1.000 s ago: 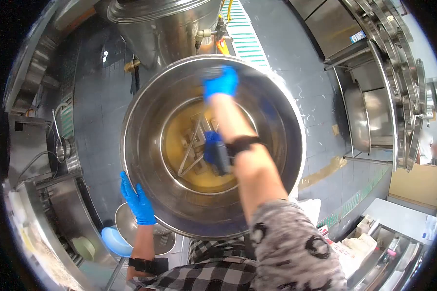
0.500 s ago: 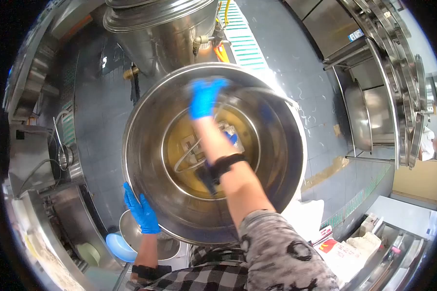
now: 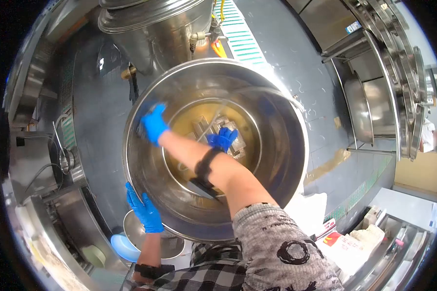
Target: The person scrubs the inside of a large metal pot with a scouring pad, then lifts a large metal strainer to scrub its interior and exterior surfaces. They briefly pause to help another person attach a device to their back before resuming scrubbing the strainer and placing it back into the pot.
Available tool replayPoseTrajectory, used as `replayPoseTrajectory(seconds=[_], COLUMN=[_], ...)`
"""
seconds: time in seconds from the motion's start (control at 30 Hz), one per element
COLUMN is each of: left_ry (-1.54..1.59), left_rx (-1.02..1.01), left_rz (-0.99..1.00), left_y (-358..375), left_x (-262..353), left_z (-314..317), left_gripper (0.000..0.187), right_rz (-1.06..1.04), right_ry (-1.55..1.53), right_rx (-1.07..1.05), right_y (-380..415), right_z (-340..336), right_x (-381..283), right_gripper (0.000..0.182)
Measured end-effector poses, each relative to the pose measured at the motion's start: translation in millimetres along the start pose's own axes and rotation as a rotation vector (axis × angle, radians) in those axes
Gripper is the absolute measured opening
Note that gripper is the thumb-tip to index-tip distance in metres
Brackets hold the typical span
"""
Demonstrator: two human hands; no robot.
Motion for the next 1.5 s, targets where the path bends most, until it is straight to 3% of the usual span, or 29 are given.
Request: replayPoseTrajectory(seconds=[0.07, 0.13, 0.17, 0.23, 0.4, 0.47, 0.5, 0.53, 0.6, 0.67, 0.73, 0.77, 0.83, 0.87, 0.9, 0.93, 1.03, 1.07, 1.13, 1.17, 1.23, 1.27, 1.33, 1.43, 1.5], left_ry=[0.004, 0.004, -0.001, -0.001, 0.016, 0.007, 0.003, 0.003, 0.005, 0.038, 0.070, 0.066, 0.083, 0.082, 0.085, 0.092, 0.239, 0.230, 0.359, 0.398, 0.474, 0.567, 0.557, 0.583, 0.586], left_rx=[0.003, 0.003, 0.006, 0.017, 0.036, 0.035, 0.041, 0.048, 0.026, 0.034, 0.058, 0.051, 0.047, 0.052, 0.057, 0.064, 0.280, 0.288, 0.321, 0.346, 0.350, 0.345, 0.365, 0.417, 0.425], left_rz=[0.021, 0.021, 0.017, 0.020, 0.055, 0.069, 0.083, 0.089, 0.046, 0.032, 0.026, 0.024, 0.038, 0.033, 0.041, 0.053, 0.020, 0.003, -0.085, -0.132, -0.171, -0.193, -0.224, -0.241, -0.265], left_y=[-3, 2, 2, 1, 0, 1, 0, -3, -1, 2, -1, -1, 0, 0, 0, 0, 8, 13, 18, 23, 31, 36, 46, 62, 73], left_x=[5, 4, 0, -2, -3, -3, -2, -1, -6, -9, -11, -9, -11, -12, -11, -9, -28, -27, -32, -32, -38, -40, -48, -72, -91], left_z=[-1, -3, -1, 1, 2, 2, 2, 2, 4, 5, 3, 4, 7, 6, 5, 5, -2, -8, -18, -28, -50, -58, -78, -99, -102], left_gripper=[0.057, 0.057, 0.058, 0.058, 0.059, 0.059, 0.059, 0.059, 0.060, 0.060, 0.060, 0.059, 0.058, 0.058, 0.056, 0.055, 0.049, 0.049, 0.045, 0.044, 0.043, 0.043, 0.042, 0.039, 0.040], right_rz=[0.079, 0.167, 0.088, -0.001, 0.194, -0.036, -0.119, -0.162, -0.021, -0.371, -1.165, -1.168, -0.997, -1.020, -1.129, -1.217, -1.118, -1.112, -1.215, -1.359, -1.053, -1.041, -1.250, -1.166, -0.832], right_ry=[0.008, -0.287, -0.513, -0.479, -0.565, -0.065, 0.048, 0.065, -0.059, 0.012, 0.699, 0.691, 1.141, 1.427, 1.221, 1.235, 1.112, 1.108, 1.165, 1.165, 1.328, 1.323, 1.277, 1.227, 1.232], right_rx=[-0.264, -0.180, -0.039, 0.274, -0.339, -0.225, -0.254, -0.295, -0.372, -0.115, 0.527, 0.512, -0.107, -0.095, -0.262, -0.268, -0.617, -0.640, -0.897, -0.873, -0.754, -0.776, -0.766, -1.106, -1.392], right_y=[25, 20, -9, -58, -69, 23, 44, 59, 73, 57, 59, 63, 57, 71, 98, 138, 205, 212, 242, 239, 180, 183, 207, 294, 340], right_z=[23, -30, -64, -134, -2, 23, 23, 20, 5, -35, -59, -48, 26, 56, 72, 80, 83, 78, 77, 79, 97, 96, 95, 48, 9], right_x=[-31, -110, -143, -127, -21, -19, -29, -47, -101, -181, -251, -252, -213, -173, -139, -121, -87, -84, -62, -67, -79, -74, -75, -16, -10], right_gripper=[0.064, 0.054, 0.068, 0.071, 0.070, 0.055, 0.065, 0.082, 0.083, 0.080, 0.065, 0.065, 0.044, 0.037, 0.043, 0.042, 0.050, 0.050, 0.051, 0.050, 0.047, 0.047, 0.041, 0.037, 0.039])
Point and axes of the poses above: each hand's wrist, its own y-axis away from the middle knuckle, its own z-axis out of the palm, x = y × z, the point moved 10 cm from there along -y, towards the middle knuckle, and after that the axes turned 6 degrees about z, right-handed, at the moved point
